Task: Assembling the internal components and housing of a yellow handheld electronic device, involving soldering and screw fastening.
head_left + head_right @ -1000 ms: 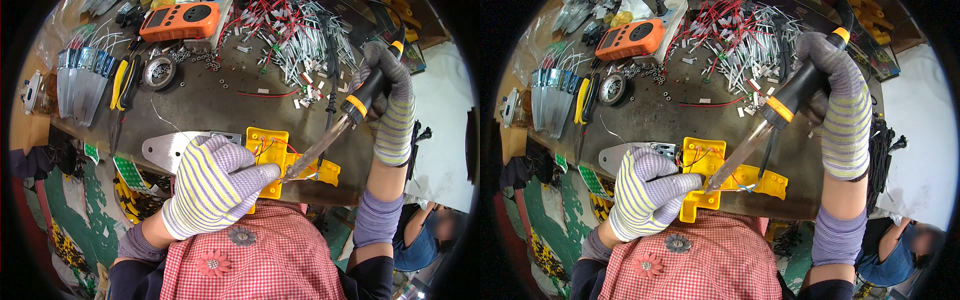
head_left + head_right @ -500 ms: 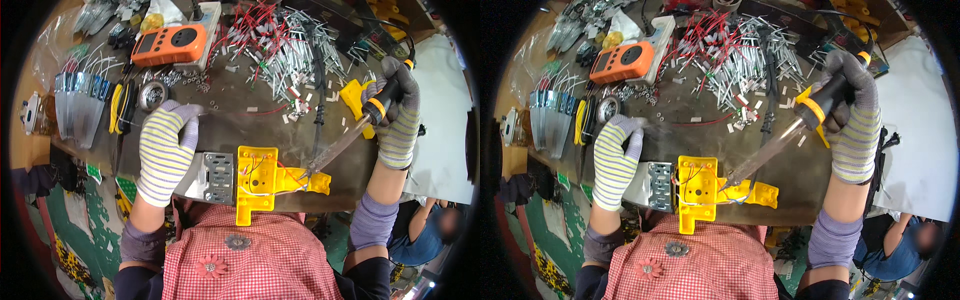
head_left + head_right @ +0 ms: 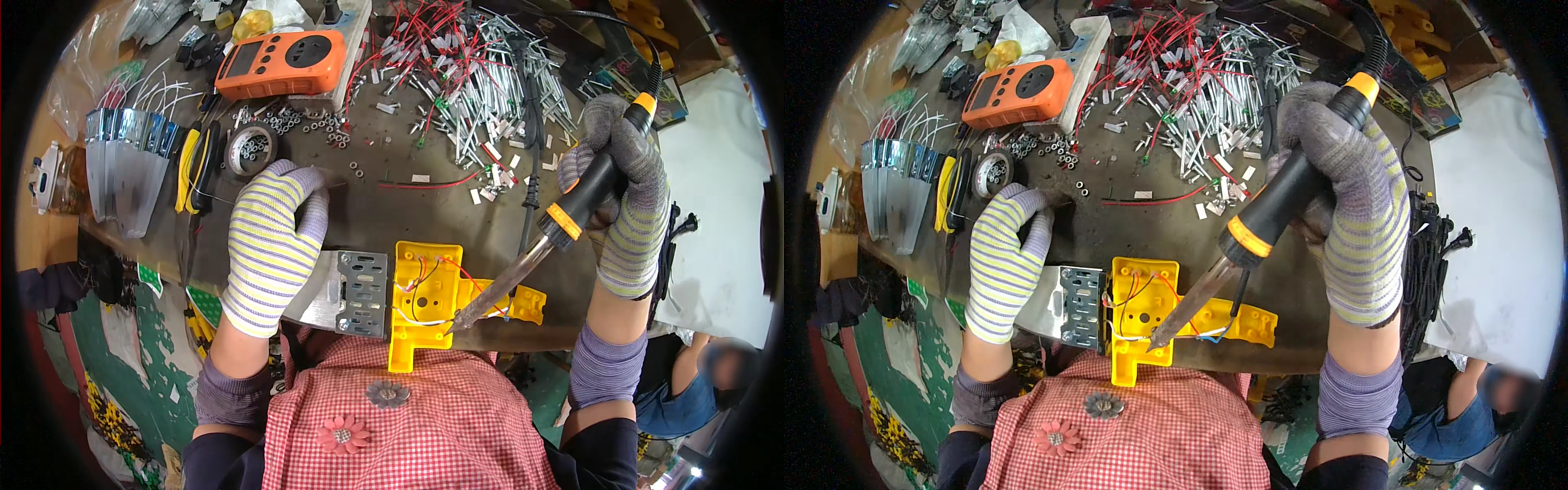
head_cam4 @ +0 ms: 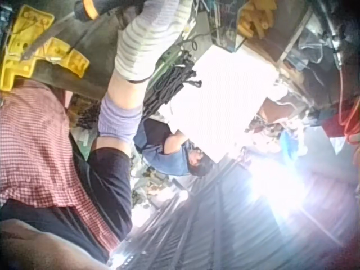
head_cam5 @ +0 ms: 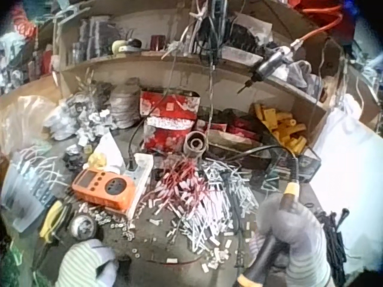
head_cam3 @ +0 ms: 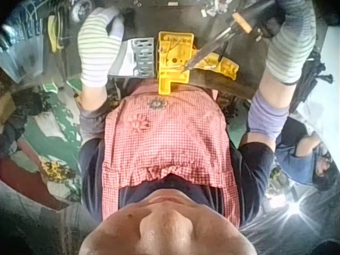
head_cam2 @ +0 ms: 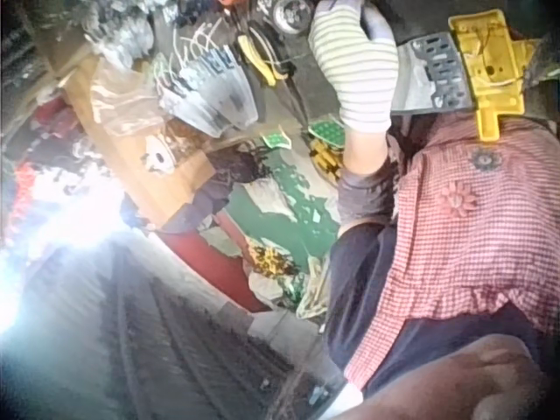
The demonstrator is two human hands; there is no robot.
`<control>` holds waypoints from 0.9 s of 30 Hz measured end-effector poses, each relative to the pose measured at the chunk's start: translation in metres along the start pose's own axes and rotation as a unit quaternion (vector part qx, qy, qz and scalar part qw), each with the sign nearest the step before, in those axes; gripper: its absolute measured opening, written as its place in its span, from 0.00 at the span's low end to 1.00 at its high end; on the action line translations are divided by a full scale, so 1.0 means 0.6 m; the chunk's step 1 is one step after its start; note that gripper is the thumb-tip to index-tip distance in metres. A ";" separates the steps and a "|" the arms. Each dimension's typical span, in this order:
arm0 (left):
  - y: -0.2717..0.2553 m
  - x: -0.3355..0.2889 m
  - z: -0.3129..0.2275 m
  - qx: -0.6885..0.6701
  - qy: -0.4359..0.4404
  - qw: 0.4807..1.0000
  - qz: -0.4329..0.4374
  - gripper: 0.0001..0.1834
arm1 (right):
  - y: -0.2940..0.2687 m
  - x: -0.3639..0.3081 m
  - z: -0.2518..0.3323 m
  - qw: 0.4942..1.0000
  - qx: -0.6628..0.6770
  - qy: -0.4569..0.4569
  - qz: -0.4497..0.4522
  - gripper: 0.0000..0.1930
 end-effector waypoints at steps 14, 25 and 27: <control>0.000 -0.003 -0.004 0.006 0.001 1.000 -0.012 0.10 | -0.022 0.001 0.002 0.999 -0.027 -0.031 0.007 0.17; -0.002 0.004 -0.007 -0.010 -0.018 1.000 0.021 0.10 | -0.092 0.032 0.021 0.997 0.058 0.002 0.041 0.17; 0.000 0.006 -0.005 -0.011 -0.014 1.000 0.006 0.09 | -0.110 0.042 0.019 0.996 0.071 -0.026 0.038 0.18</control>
Point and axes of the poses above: each hand's wrist, its own x-axis towards the middle knuckle, its own y-axis out of the palm, z = x × y, the point moved 1 cm from there along x, towards the middle knuckle, and after that the axes turned 2 degrees about -y, right-handed, at the moved point
